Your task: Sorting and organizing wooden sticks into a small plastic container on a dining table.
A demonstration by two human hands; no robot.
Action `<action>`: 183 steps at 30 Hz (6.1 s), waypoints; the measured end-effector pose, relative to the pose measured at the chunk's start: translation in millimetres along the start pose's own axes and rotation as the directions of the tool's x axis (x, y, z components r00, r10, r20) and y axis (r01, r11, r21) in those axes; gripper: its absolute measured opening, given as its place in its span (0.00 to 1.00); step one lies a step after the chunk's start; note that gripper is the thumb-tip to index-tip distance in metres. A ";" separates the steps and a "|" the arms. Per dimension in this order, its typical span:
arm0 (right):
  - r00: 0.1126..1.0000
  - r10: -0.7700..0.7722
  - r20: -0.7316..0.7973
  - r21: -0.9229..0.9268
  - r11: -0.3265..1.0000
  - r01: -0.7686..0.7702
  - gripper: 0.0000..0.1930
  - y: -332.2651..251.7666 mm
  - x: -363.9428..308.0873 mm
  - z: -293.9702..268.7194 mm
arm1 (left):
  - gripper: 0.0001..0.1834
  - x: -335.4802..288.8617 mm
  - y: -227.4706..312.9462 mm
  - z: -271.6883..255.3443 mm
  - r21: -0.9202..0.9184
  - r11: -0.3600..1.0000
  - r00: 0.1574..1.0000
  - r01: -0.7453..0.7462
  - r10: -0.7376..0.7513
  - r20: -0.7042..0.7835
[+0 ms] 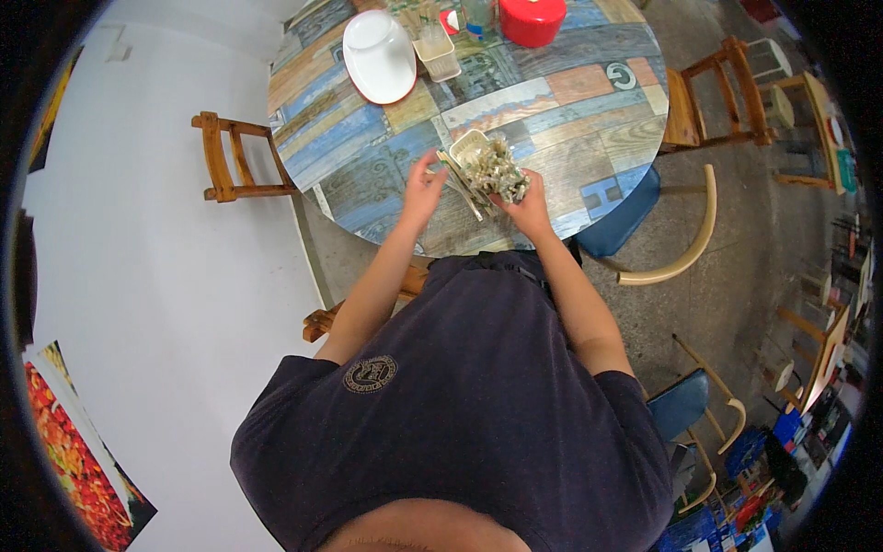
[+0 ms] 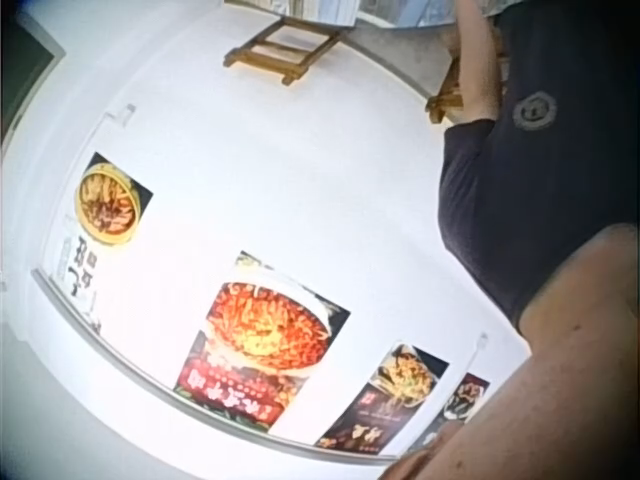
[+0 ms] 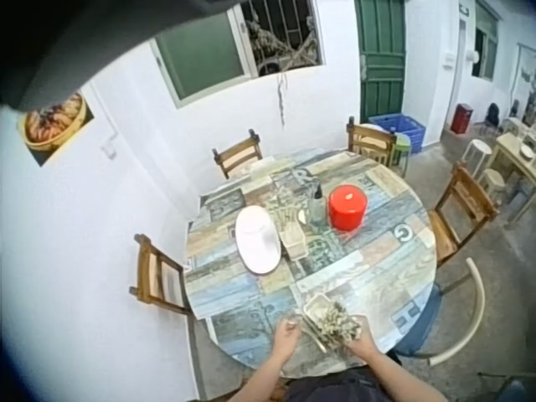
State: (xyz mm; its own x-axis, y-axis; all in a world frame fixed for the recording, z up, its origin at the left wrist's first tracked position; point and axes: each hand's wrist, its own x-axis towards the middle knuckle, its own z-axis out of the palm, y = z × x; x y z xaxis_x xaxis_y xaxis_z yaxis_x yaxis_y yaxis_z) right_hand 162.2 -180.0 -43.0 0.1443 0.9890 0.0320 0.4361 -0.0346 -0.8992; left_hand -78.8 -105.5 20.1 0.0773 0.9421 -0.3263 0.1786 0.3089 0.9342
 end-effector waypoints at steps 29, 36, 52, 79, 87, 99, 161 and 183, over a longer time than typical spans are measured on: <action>0.997 -0.023 -0.080 -0.008 1.000 0.022 0.35 -6.8 -2.2 4.2 | 0.11 -40.1 47.7 20.1 0.152 0.886 0.899 -0.439 0.433 0.068; 0.991 -0.095 -0.091 -0.081 0.993 0.088 0.29 -2.8 -2.6 -4.5 | 0.13 -35.0 44.5 28.0 0.246 0.843 0.877 -0.479 0.444 0.184; 0.994 -0.105 0.024 -0.144 0.984 0.107 0.34 -31.6 1.0 -23.1 | 0.07 -44.2 38.6 42.7 0.315 0.776 0.798 -0.547 0.597 -0.084; 0.983 -0.088 0.159 0.019 0.996 0.086 0.42 16.3 -6.6 -153.4 | 0.09 17.4 -66.3 55.9 -0.333 0.925 0.913 0.182 -0.285 -0.292; 0.965 0.214 0.150 0.180 0.954 -0.239 0.29 36.1 -29.1 -219.4 | 0.22 43.3 -50.7 94.1 -0.118 0.971 0.859 0.209 -0.240 -0.452; 0.947 0.068 0.314 0.202 0.970 -0.137 0.40 -38.6 2.5 -187.3 | 0.29 -52.8 51.5 160.5 0.204 0.913 0.932 -0.354 0.363 -0.007; 0.886 -0.168 0.432 0.172 0.980 0.102 0.32 7.7 37.8 -144.9 | 0.30 -61.7 52.6 154.8 0.340 0.905 0.966 -0.254 0.251 0.054; 0.902 -0.135 0.410 0.215 0.976 0.048 0.30 5.2 32.3 -146.2 | 0.10 -81.3 110.6 113.2 -0.020 0.927 0.895 -0.373 0.355 -0.269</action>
State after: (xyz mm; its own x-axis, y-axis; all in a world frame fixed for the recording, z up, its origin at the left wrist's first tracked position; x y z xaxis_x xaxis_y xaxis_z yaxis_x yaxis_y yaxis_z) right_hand 299.0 -169.3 17.1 -0.2927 0.9558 -0.0289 0.2418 0.0448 -0.9693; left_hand 45.7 -162.7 133.6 -0.1315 0.9882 0.0780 0.1168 -0.0627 0.9912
